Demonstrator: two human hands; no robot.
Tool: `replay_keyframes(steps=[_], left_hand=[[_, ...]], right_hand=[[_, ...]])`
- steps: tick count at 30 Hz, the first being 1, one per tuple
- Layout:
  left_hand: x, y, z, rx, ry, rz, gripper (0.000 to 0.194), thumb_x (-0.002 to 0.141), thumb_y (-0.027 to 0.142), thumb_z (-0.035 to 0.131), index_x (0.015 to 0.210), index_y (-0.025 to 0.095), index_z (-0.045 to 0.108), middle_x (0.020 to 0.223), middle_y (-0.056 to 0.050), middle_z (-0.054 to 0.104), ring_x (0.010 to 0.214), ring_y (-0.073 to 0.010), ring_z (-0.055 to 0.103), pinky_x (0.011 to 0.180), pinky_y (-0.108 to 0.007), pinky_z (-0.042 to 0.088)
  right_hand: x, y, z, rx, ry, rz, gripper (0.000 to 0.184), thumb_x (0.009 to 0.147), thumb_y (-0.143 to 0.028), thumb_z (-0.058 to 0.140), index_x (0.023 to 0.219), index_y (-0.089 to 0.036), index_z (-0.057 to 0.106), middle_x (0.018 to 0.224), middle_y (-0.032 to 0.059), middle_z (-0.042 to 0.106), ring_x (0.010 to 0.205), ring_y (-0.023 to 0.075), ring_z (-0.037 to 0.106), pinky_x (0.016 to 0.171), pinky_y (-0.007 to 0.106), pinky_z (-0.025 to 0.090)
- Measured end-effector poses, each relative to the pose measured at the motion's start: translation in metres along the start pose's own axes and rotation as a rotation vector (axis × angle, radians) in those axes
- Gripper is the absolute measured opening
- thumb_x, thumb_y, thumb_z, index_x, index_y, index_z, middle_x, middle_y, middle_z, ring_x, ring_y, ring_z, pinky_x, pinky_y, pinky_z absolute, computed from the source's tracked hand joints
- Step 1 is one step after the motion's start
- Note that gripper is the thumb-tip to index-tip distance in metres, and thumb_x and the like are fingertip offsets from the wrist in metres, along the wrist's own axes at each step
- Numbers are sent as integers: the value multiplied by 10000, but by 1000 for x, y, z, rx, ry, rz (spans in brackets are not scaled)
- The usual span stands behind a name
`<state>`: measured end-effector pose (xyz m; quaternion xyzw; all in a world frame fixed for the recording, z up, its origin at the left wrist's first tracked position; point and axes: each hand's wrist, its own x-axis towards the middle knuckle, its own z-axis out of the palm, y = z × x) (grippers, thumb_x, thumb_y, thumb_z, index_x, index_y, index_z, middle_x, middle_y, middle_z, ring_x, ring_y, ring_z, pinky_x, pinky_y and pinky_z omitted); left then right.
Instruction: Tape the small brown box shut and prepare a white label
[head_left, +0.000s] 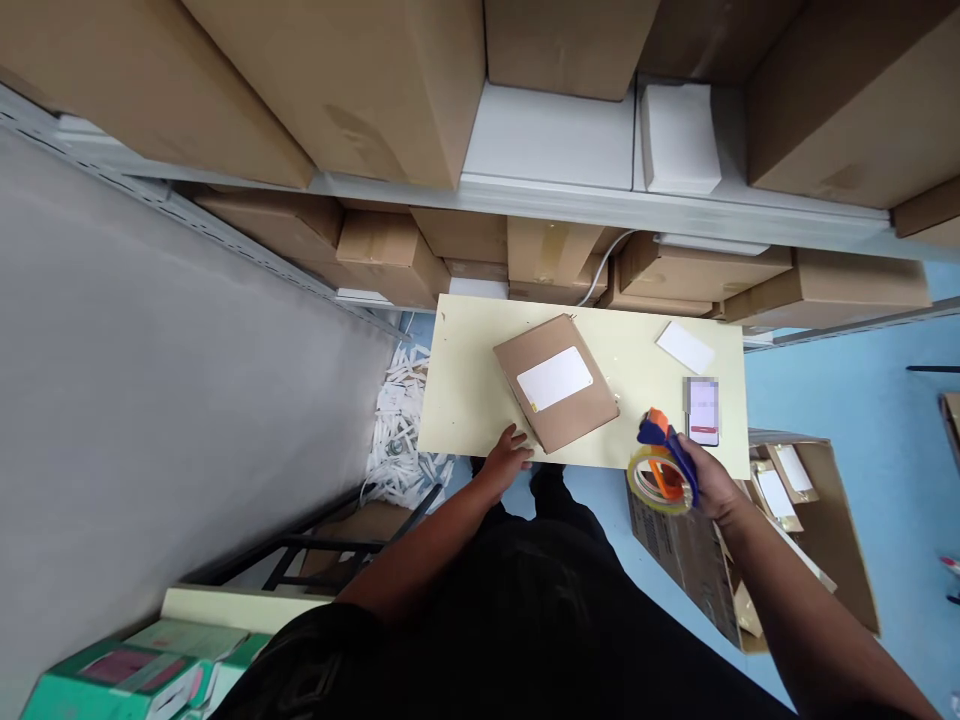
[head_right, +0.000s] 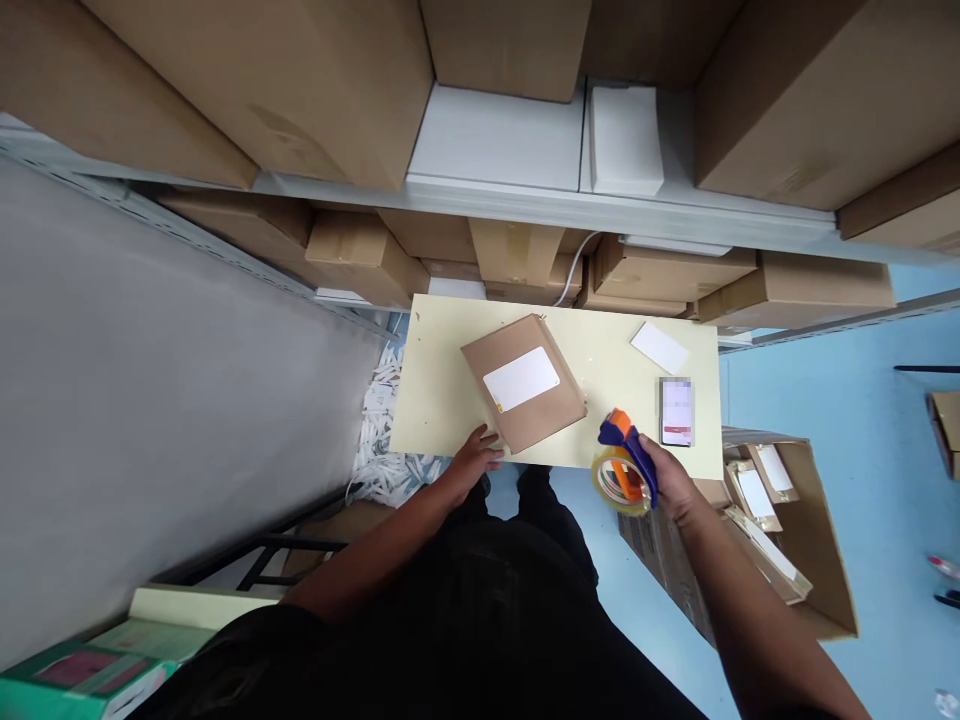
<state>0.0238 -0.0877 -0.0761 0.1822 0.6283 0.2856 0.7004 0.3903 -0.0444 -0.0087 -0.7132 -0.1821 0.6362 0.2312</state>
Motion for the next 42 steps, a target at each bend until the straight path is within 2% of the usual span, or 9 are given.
replay_keyframes(steps=[5, 9, 14, 18, 23, 27, 33, 38, 42], left_hand=[[-3, 11, 20, 157, -59, -46, 666, 762, 274, 736, 1391, 178, 540, 1246, -152, 702, 759, -181, 717, 639, -292, 548], [0, 13, 32, 251, -56, -129, 255, 795, 332, 711, 987, 167, 684, 1008, -110, 752, 845, -235, 737, 694, -321, 571], [0, 9, 52, -340, -76, -274, 151, 750, 140, 600, 895, 139, 642, 1054, -164, 742, 1028, -261, 740, 921, -399, 595], [0, 14, 59, -613, 24, -96, 367, 613, 52, 540, 953, 185, 580, 1064, -119, 744, 1102, -228, 722, 1040, -417, 551], [0, 21, 37, -529, 12, -32, 594, 604, 100, 609, 1168, 252, 501, 1063, -87, 744, 1051, -224, 735, 966, -438, 564], [1, 25, -12, -95, 150, -91, 407, 724, 312, 682, 1100, 185, 593, 1035, -131, 746, 876, -229, 741, 803, -388, 577], [33, 122, -55, 624, 372, 394, 331, 937, 442, 490, 1097, 212, 668, 1197, -94, 730, 1127, -239, 667, 1007, -405, 513], [87, 228, -1, 1032, 228, 715, 504, 955, 450, 489, 1367, 182, 601, 1490, -121, 563, 1449, -283, 416, 1209, -419, 316], [109, 247, 34, 1234, 113, 599, 604, 934, 527, 516, 1427, 182, 554, 1454, -150, 582, 1404, -352, 439, 1145, -467, 360]], right_hand=[[22, -35, 46, 338, -46, -206, 495, 847, -649, 586, 1071, -229, 722, 944, 76, 786, 989, 290, 731, 908, 403, 574], [49, -63, 75, 406, -150, -263, 592, 876, -711, 483, 1154, -235, 699, 963, 64, 781, 1029, 292, 713, 908, 397, 564], [62, -66, 88, 252, -244, -172, 703, 876, -773, 419, 1160, -189, 690, 931, 101, 781, 1017, 313, 713, 895, 393, 566], [57, -52, 95, 201, -265, -155, 725, 881, -776, 379, 1183, -188, 677, 1079, 107, 776, 1097, 308, 700, 926, 389, 566], [51, -39, 100, 249, -269, -139, 710, 892, -755, 380, 1195, -190, 684, 1077, 108, 779, 1093, 312, 704, 922, 399, 576], [47, -29, 72, 343, -183, -142, 697, 894, -762, 373, 1166, -209, 700, 1006, 116, 784, 1026, 319, 719, 897, 438, 578], [29, 10, 42, 461, -233, 1, 576, 918, -697, 414, 1049, -223, 715, 1015, 111, 784, 1020, 319, 718, 869, 463, 578], [21, 38, 78, 337, -301, 56, 649, 929, -730, 315, 907, -209, 702, 860, 124, 766, 891, 305, 728, 854, 448, 581], [31, 38, 104, 209, -251, -40, 746, 879, -829, 262, 846, -214, 684, 747, 110, 728, 810, 288, 709, 863, 428, 573]])
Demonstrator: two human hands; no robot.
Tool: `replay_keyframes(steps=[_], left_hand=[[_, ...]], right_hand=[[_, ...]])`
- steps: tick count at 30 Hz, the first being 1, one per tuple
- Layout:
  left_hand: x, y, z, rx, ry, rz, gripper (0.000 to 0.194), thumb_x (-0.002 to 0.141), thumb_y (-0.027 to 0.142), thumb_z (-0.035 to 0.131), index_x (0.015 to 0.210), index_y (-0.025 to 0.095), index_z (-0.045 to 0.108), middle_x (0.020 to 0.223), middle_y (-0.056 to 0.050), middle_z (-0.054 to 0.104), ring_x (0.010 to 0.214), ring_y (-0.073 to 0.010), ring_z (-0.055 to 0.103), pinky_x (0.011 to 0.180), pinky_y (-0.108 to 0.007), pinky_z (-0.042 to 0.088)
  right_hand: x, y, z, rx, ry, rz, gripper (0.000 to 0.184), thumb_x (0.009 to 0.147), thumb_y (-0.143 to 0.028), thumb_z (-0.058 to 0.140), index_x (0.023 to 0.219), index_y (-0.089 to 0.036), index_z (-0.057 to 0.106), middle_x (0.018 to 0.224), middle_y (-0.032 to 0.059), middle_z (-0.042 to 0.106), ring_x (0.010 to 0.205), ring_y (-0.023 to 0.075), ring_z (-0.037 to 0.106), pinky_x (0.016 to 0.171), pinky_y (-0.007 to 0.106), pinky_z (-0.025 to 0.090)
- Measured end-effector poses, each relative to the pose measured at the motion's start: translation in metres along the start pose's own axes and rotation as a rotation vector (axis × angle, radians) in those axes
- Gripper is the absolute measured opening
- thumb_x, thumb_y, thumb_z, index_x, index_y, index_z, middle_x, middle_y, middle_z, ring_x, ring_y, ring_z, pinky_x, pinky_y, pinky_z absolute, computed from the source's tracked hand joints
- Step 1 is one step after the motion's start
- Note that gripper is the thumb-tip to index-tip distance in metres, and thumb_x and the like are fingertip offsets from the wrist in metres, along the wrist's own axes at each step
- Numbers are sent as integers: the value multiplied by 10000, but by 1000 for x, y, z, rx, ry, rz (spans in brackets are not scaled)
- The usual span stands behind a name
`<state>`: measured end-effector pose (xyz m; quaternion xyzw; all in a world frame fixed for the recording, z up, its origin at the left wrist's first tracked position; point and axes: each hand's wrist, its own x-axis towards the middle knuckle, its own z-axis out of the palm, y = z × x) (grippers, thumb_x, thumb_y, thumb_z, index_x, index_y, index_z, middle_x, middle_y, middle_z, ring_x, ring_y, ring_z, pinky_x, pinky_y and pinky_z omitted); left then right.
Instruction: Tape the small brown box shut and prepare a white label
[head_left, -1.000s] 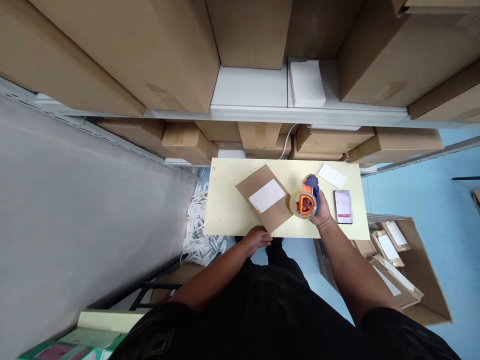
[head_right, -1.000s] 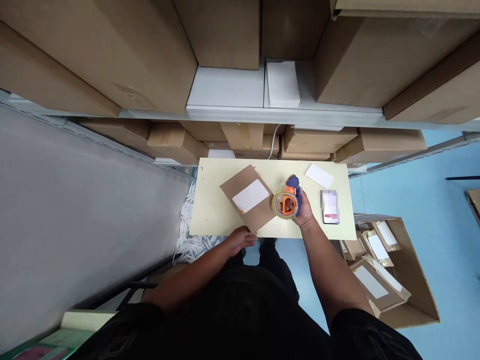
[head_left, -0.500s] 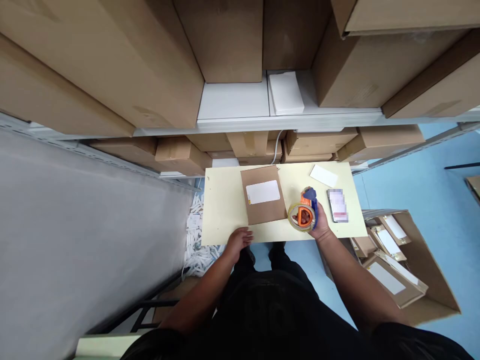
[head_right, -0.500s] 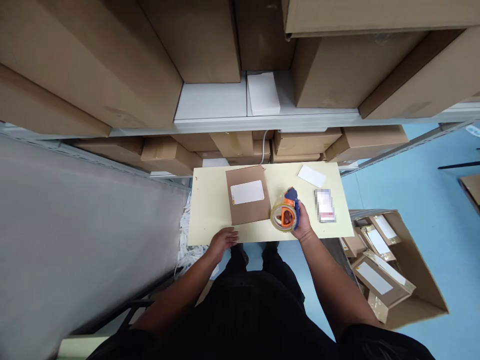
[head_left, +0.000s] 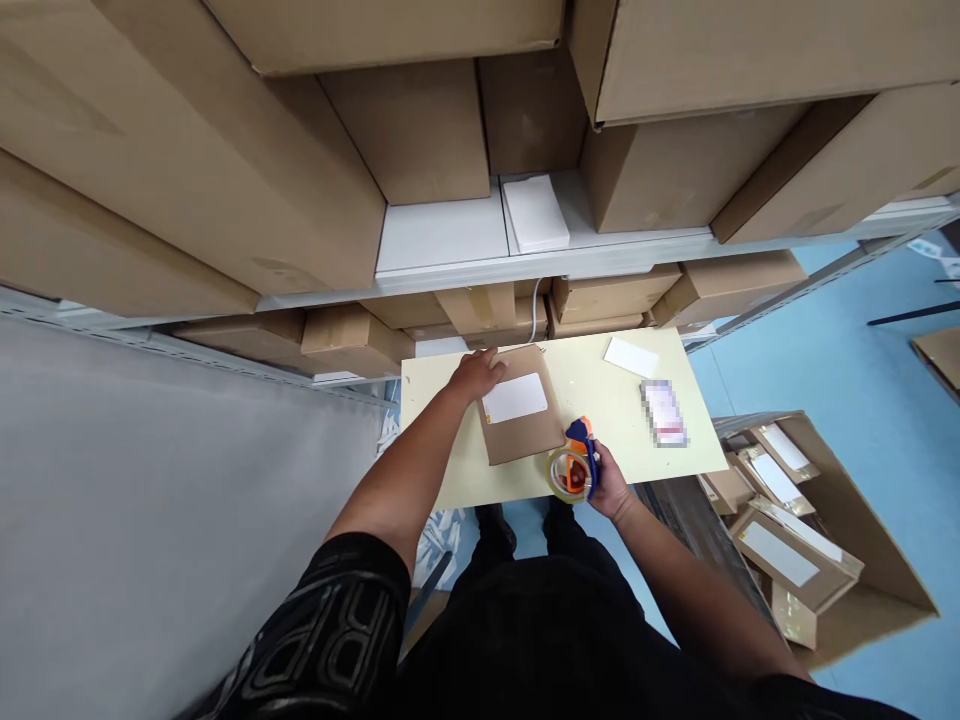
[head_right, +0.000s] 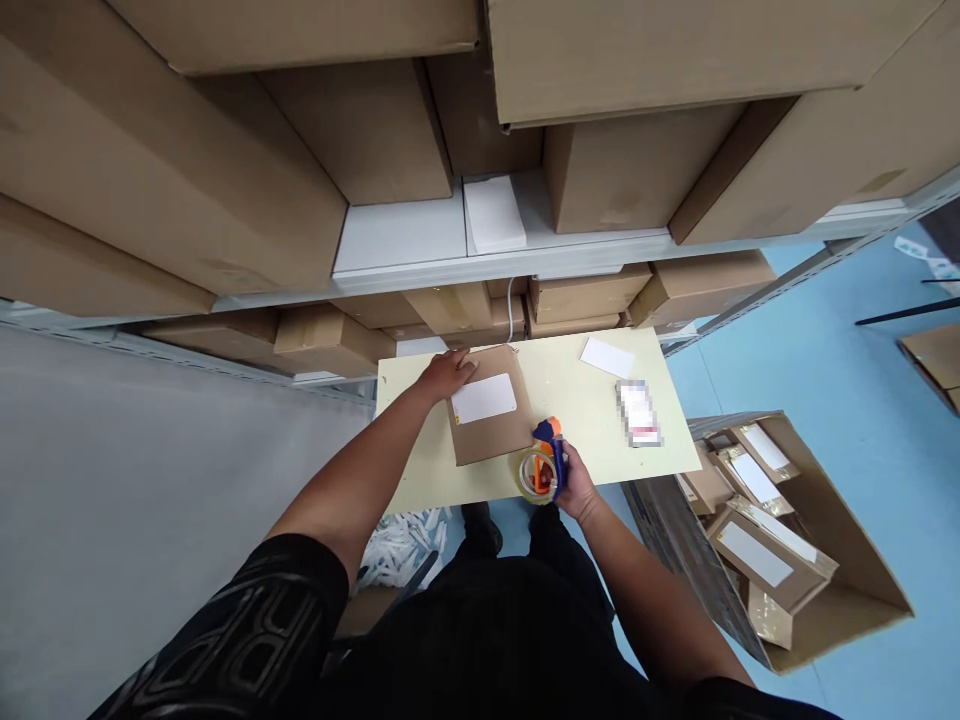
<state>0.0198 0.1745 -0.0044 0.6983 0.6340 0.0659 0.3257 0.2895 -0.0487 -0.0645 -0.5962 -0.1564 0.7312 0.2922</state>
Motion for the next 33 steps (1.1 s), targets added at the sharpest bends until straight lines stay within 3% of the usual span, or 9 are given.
replay_keyframes(steps=[3, 7, 9, 14, 20, 25, 29, 33], left_hand=[[-16, -3, 10, 95, 54, -81, 571, 938, 532, 505, 1392, 192, 566, 1340, -177, 625, 1309, -382, 494, 1068, -489, 406], [-71, -24, 15, 107, 143, -218, 526, 958, 536, 481, 1345, 188, 553, 1259, -192, 629, 1206, -371, 560, 1000, -474, 437], [-101, -34, 16, 66, 123, -270, 497, 954, 551, 495, 1284, 187, 563, 1223, -177, 644, 1152, -342, 602, 938, -430, 466], [-150, -54, 21, -67, 59, -355, 440, 930, 588, 545, 1121, 192, 572, 1063, -121, 704, 959, -278, 677, 778, -347, 497], [-152, -69, 25, -246, 40, -362, 499, 852, 592, 664, 1120, 177, 590, 1079, -127, 724, 929, -270, 703, 768, -341, 525], [-144, -76, 24, -417, 29, -283, 583, 838, 538, 690, 1267, 157, 587, 1227, -136, 708, 1090, -282, 690, 884, -365, 552], [-143, -80, 27, -507, -14, -248, 612, 849, 540, 676, 1323, 170, 562, 1245, -111, 717, 1123, -284, 690, 933, -391, 557], [-144, -84, 32, -529, -1, -234, 650, 848, 558, 673, 1342, 154, 549, 1263, -129, 708, 1146, -302, 680, 955, -414, 552]], right_hand=[[12, -9, 3, 97, 20, -50, 712, 893, -796, 298, 925, -213, 706, 759, 96, 731, 846, 288, 708, 873, 430, 570], [28, -29, -3, 118, 50, -33, 718, 899, -796, 288, 880, -209, 702, 669, 89, 694, 789, 281, 700, 869, 424, 574], [36, -40, -11, 87, 93, -49, 706, 896, -800, 310, 926, -208, 695, 712, 88, 712, 782, 272, 706, 839, 418, 585], [49, -54, -46, 55, 419, 33, 560, 823, -716, 620, 1026, -196, 663, 858, 100, 754, 765, 260, 722, 692, 380, 604], [54, -58, -85, -76, 614, 71, 527, 807, -717, 634, 913, -201, 651, 811, 122, 734, 740, 266, 712, 597, 356, 589], [53, -69, -105, -416, 709, 55, 521, 827, -693, 595, 848, -179, 680, 935, 163, 740, 858, 275, 712, 690, 348, 575], [48, -68, -107, -369, 615, 1, 559, 853, -676, 539, 1046, -175, 698, 996, 130, 744, 848, 242, 710, 676, 315, 562], [39, -63, -91, -416, 493, -88, 632, 697, -453, 747, 1256, -182, 632, 959, 77, 740, 769, 216, 695, 640, 294, 538]])
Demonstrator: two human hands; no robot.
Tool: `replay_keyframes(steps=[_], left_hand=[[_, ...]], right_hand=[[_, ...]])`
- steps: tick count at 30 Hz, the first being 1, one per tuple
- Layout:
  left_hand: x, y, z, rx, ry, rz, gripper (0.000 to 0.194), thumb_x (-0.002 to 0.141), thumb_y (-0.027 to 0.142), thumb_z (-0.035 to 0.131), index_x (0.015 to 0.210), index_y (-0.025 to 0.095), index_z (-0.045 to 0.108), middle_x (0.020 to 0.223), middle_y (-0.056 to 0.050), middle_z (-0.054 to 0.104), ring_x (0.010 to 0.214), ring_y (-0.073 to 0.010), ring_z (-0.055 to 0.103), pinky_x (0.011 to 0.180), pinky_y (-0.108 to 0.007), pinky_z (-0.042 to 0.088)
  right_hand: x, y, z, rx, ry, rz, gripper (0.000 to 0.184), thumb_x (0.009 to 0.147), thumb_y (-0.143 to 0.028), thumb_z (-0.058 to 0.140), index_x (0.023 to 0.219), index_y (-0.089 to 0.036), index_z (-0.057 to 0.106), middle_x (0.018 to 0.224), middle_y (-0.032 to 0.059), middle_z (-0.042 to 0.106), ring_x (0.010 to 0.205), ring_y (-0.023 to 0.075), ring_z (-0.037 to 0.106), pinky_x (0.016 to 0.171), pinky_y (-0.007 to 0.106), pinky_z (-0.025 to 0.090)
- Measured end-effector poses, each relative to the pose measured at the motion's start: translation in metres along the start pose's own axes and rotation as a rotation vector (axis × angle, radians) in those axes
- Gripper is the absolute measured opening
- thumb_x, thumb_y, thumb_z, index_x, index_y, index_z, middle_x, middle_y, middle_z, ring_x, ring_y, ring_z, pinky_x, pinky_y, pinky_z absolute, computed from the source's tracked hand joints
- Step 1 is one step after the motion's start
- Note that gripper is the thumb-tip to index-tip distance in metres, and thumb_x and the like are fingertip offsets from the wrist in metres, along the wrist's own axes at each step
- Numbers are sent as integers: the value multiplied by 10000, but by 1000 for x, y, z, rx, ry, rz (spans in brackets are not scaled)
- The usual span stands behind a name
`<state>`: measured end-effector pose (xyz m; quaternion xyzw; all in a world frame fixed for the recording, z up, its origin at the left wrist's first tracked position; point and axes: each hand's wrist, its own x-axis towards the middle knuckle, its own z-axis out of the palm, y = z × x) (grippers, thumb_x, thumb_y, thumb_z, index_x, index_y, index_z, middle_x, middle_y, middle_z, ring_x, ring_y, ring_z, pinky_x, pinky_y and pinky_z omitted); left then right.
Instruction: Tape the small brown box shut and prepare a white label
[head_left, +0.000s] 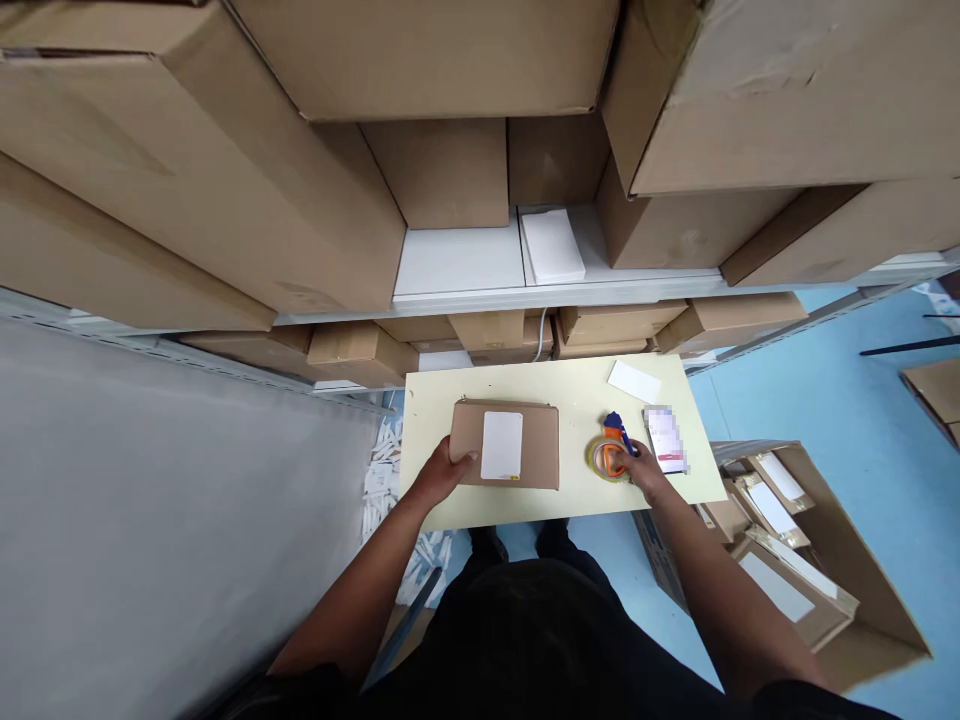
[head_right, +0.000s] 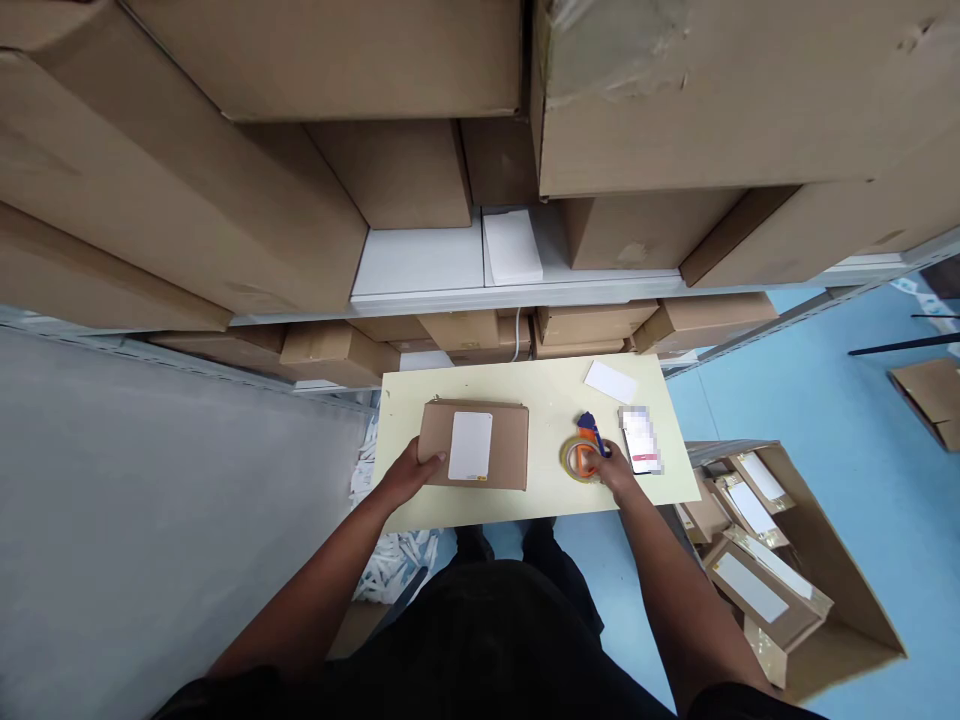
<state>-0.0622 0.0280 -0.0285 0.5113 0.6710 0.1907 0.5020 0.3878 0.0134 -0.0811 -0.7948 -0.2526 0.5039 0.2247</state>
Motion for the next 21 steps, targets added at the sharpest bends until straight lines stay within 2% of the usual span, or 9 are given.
replay_keyframes(steps=[2, 5, 8, 11, 14, 17, 19, 21], left_hand=[[-1, -2, 1, -22, 8, 17, 656, 846, 552, 678, 1343, 144, 550, 1250, -139, 711, 1132, -306, 683, 959, -424, 549], [-4, -3, 1, -92, 8, 80, 647, 841, 537, 687, 1337, 141, 562, 1257, -152, 706, 1134, -308, 679, 974, -435, 542], [-8, -6, -2, -166, 26, 111, 672, 830, 543, 697, 1355, 145, 564, 1309, -172, 679, 1167, -318, 665, 985, -449, 537], [-15, -13, -6, -161, 89, 62, 733, 817, 572, 691, 1394, 145, 540, 1416, -204, 600, 1190, -330, 654, 974, -455, 539], [-24, -23, -12, -103, 143, 29, 741, 846, 598, 633, 1427, 154, 509, 1481, -214, 531, 1218, -328, 637, 972, -451, 534], [-36, -33, -17, -60, 175, 59, 699, 882, 600, 572, 1425, 164, 506, 1478, -202, 528, 1210, -313, 639, 982, -448, 525], [-45, -41, -20, -42, 192, 85, 665, 890, 591, 555, 1403, 169, 521, 1465, -192, 536, 1191, -306, 647, 980, -445, 524], [-54, -49, -22, -33, 209, 91, 630, 892, 581, 551, 1373, 175, 542, 1439, -182, 555, 1184, -304, 652, 976, -438, 524]], right_hand=[[-10, -10, 3, -40, 37, -23, 627, 639, -330, 747, 1236, -168, 645, 897, 62, 730, 729, 217, 681, 637, 304, 529], [-31, -43, -3, 30, 24, -123, 604, 641, -296, 692, 1230, -167, 651, 812, 32, 707, 691, 221, 672, 648, 322, 527], [-59, -101, -13, 102, -28, -326, 622, 646, -286, 676, 1256, -187, 608, 796, 6, 693, 660, 214, 664, 637, 319, 518], [-91, -179, -12, 53, -30, -548, 577, 631, -272, 706, 1191, -224, 576, 813, -22, 666, 680, 194, 634, 620, 287, 493], [-115, -265, 10, -102, -58, -769, 416, 620, -281, 737, 1011, -220, 609, 854, -20, 650, 735, 181, 599, 629, 263, 465], [-124, -349, 46, -191, -172, -939, 328, 662, -273, 684, 977, -209, 621, 829, -23, 655, 736, 177, 597, 638, 257, 466], [-122, -398, 73, -258, -216, -1024, 297, 664, -269, 682, 949, -194, 650, 827, -14, 670, 733, 173, 599, 644, 256, 476], [-116, -438, 99, -349, -231, -1033, 270, 674, -265, 694, 930, -177, 691, 814, 0, 691, 719, 173, 612, 648, 261, 489]])
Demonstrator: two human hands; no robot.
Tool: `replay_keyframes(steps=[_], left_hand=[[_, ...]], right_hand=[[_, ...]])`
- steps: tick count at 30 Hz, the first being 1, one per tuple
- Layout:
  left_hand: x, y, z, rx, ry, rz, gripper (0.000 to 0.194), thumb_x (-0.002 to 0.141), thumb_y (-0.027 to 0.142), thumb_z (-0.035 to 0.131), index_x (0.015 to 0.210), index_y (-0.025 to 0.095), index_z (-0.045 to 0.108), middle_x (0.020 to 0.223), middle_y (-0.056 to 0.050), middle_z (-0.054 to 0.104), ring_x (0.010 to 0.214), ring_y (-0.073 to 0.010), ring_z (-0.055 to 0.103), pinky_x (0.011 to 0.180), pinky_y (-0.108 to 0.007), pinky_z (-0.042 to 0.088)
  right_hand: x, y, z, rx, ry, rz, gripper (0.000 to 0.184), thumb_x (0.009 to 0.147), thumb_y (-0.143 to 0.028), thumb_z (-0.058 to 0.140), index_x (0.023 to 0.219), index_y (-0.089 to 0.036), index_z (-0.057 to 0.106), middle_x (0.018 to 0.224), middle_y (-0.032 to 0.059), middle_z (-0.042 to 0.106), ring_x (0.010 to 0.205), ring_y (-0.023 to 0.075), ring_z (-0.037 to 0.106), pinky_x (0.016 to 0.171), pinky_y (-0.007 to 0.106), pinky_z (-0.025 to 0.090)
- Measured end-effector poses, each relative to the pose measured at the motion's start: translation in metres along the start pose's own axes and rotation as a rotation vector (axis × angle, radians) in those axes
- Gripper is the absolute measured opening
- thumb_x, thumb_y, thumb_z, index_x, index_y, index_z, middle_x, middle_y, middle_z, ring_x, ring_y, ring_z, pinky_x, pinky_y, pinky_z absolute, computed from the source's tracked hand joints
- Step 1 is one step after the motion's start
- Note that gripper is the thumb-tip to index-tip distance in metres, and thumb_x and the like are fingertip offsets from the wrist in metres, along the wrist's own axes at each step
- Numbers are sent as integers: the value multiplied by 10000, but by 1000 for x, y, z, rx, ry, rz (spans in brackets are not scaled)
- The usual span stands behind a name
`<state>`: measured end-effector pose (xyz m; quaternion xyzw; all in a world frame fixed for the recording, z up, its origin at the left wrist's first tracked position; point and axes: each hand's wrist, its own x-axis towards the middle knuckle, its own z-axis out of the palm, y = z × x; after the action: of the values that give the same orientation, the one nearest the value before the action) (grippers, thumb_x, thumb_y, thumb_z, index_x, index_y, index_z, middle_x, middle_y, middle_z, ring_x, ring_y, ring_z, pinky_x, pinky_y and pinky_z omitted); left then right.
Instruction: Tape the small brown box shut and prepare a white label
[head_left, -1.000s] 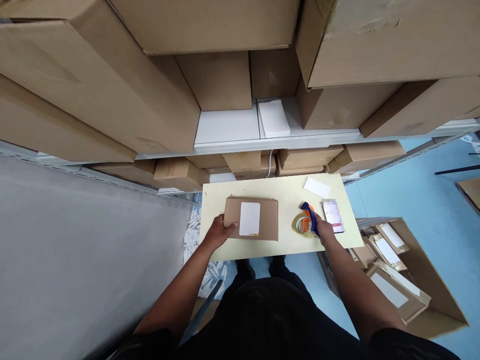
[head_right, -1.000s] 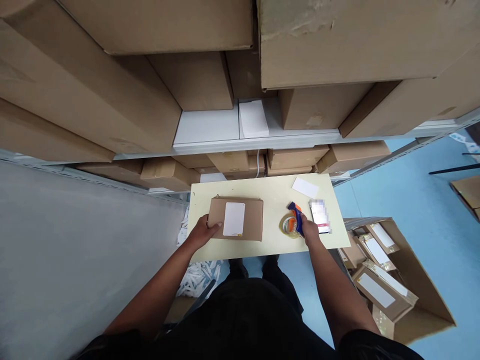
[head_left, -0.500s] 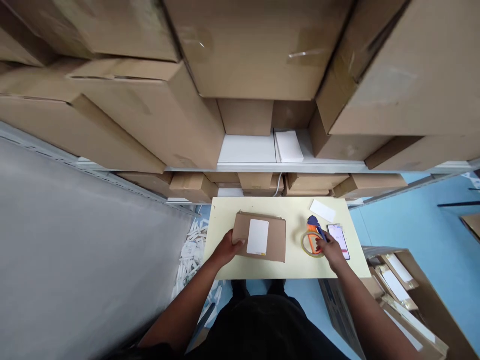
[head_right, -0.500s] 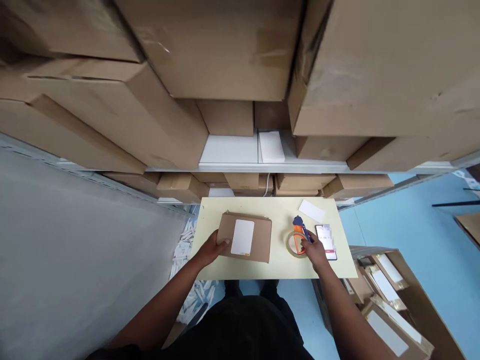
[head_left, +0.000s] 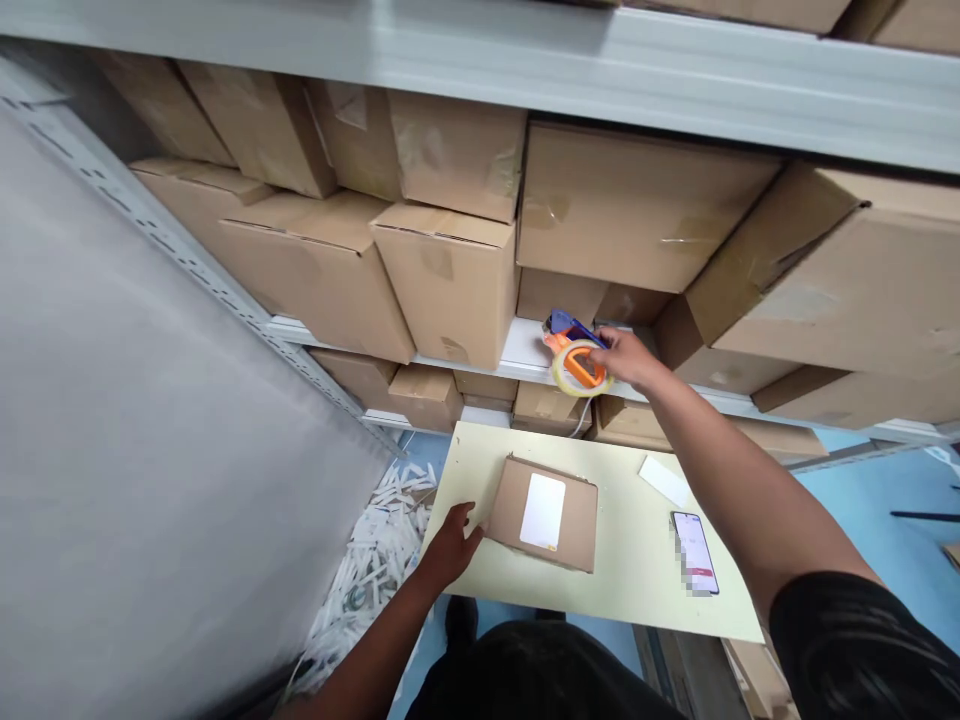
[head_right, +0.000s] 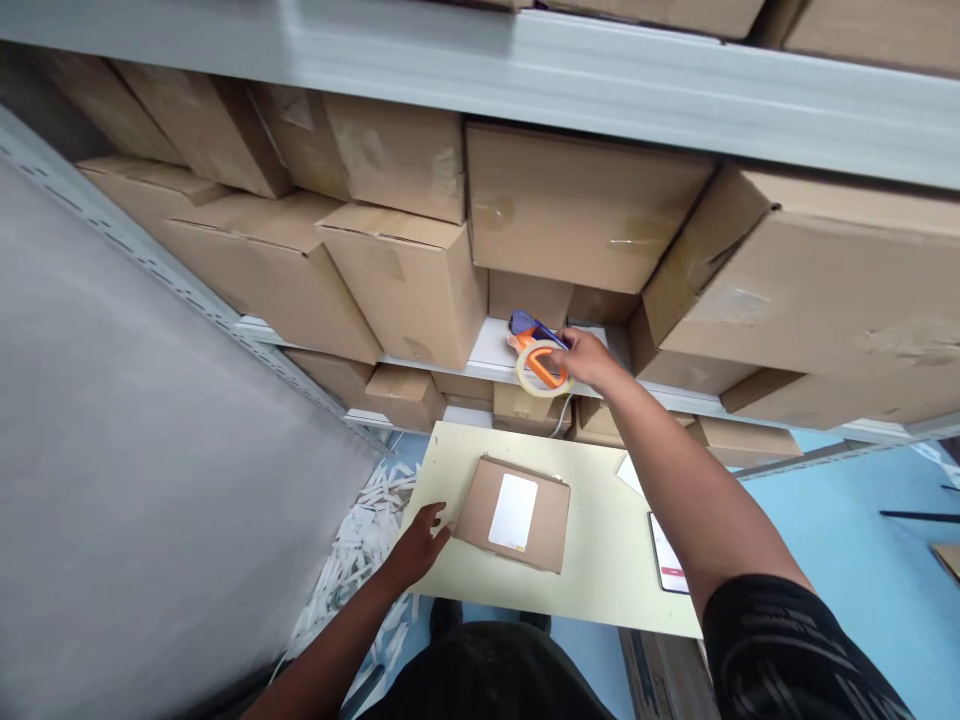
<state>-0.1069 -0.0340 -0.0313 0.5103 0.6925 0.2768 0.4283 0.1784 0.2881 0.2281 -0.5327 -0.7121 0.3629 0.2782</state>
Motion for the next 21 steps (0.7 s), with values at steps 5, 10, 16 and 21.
replay_keyframes(steps=[5, 10, 16, 21], left_hand=[[-21, -18, -2, 13, -1, -57, 558, 905, 547, 539, 1323, 179, 576, 1393, -167, 594, 1177, -293, 661, 992, -417, 511], [-29, -25, 6, 8, -35, -65, 522, 904, 536, 546, 1291, 191, 607, 1345, -148, 641, 1157, -284, 669, 998, -403, 506], [4, -3, 8, 3, -16, 8, 531, 897, 520, 551, 1303, 184, 619, 1338, -154, 656, 1154, -289, 667, 998, -412, 507], [67, 37, 4, -1, 4, -60, 579, 891, 556, 557, 1291, 145, 639, 1371, -205, 646, 1189, -335, 650, 1051, -455, 460]], right_hand=[[64, -18, 29, -294, -84, 169, 246, 720, -227, 723, 951, -148, 753, 786, 66, 738, 697, 223, 664, 691, 341, 534], [61, -30, 35, -456, 115, -17, 441, 763, -276, 740, 1183, -143, 725, 1159, 164, 736, 1058, 324, 676, 955, 458, 516], [-65, 0, 16, -225, 470, -230, 350, 904, -438, 602, 1124, -200, 732, 1144, 121, 734, 1079, 288, 656, 984, 437, 507], [-200, 123, 62, -34, 255, 412, 401, 872, -578, 575, 948, -225, 748, 947, 94, 758, 880, 284, 696, 829, 401, 546]])
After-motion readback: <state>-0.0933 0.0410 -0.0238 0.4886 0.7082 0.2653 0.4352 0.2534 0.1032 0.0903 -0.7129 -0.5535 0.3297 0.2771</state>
